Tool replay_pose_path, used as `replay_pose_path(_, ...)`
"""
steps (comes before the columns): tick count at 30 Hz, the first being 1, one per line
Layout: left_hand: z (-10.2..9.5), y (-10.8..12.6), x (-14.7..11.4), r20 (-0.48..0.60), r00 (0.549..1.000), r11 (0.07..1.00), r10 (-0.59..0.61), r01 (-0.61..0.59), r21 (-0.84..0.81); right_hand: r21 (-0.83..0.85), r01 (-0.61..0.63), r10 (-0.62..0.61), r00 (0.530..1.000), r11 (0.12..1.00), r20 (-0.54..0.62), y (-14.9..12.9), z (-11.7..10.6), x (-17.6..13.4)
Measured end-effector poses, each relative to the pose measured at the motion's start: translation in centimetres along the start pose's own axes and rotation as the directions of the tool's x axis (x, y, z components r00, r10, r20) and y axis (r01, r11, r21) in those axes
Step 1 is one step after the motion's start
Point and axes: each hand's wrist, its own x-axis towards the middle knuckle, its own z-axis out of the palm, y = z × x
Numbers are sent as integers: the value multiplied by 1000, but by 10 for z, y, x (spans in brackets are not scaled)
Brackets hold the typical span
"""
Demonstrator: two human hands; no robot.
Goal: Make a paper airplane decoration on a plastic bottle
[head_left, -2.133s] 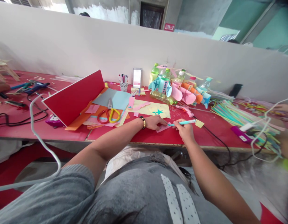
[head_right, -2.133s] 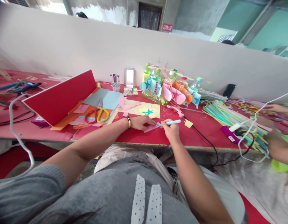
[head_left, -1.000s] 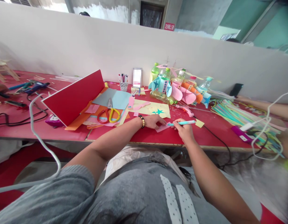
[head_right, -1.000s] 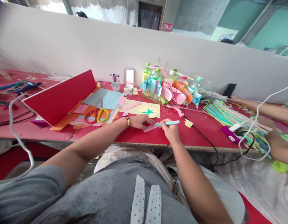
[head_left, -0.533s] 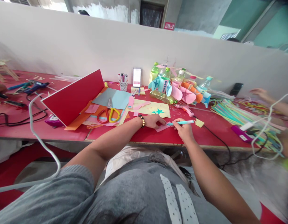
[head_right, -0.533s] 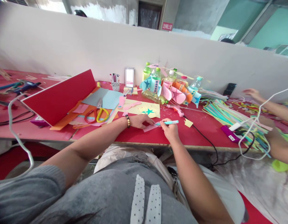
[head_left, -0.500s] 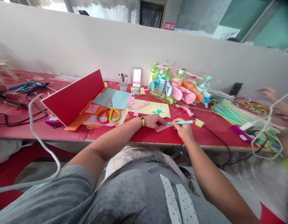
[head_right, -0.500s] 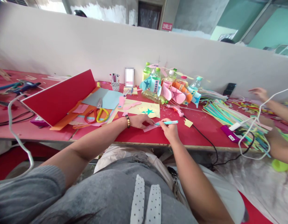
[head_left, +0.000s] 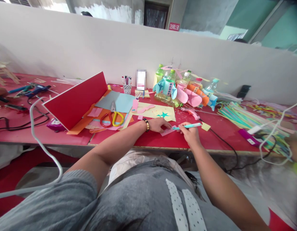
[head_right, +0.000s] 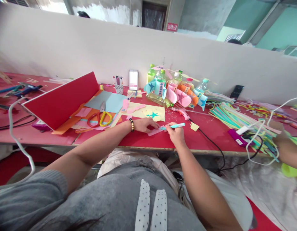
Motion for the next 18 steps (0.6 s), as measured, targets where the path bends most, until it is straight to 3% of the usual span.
replay_pose_path(18,0,-1,0,2,1000,1000,9,-9,-9,-15,-3,3,1000,1000,12,-1,0,-1)
